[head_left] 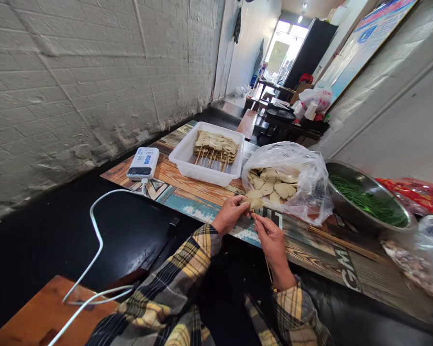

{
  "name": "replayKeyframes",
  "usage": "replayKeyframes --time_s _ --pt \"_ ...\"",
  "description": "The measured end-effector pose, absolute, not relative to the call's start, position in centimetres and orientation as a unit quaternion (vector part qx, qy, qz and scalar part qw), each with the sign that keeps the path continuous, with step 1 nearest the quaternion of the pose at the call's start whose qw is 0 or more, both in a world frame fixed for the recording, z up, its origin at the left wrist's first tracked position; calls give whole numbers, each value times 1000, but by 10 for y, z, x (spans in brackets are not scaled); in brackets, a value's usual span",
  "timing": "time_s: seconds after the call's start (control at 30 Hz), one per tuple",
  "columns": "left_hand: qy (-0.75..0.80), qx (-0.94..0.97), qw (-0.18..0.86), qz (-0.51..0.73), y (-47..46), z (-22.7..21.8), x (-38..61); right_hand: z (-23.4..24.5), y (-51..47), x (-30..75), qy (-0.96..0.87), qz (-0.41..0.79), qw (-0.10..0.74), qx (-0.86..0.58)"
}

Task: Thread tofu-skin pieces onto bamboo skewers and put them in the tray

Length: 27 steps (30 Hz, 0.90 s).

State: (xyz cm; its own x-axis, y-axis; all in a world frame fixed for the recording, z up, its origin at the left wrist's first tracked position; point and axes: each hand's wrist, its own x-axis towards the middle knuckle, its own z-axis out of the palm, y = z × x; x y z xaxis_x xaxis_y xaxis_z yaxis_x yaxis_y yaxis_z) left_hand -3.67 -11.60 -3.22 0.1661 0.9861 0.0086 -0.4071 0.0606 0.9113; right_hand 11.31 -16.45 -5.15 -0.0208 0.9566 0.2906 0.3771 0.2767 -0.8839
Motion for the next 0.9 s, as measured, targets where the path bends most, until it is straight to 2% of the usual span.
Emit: replayKeyframes --time_s 0.5,0.9 --pt "340 429 644 534 -115 -36 -36 -53 -163 113 -654 289 476 -512" --pt "394 446 584 552 -117 -36 -34 -53 -163 114 -646 304 469 -519"
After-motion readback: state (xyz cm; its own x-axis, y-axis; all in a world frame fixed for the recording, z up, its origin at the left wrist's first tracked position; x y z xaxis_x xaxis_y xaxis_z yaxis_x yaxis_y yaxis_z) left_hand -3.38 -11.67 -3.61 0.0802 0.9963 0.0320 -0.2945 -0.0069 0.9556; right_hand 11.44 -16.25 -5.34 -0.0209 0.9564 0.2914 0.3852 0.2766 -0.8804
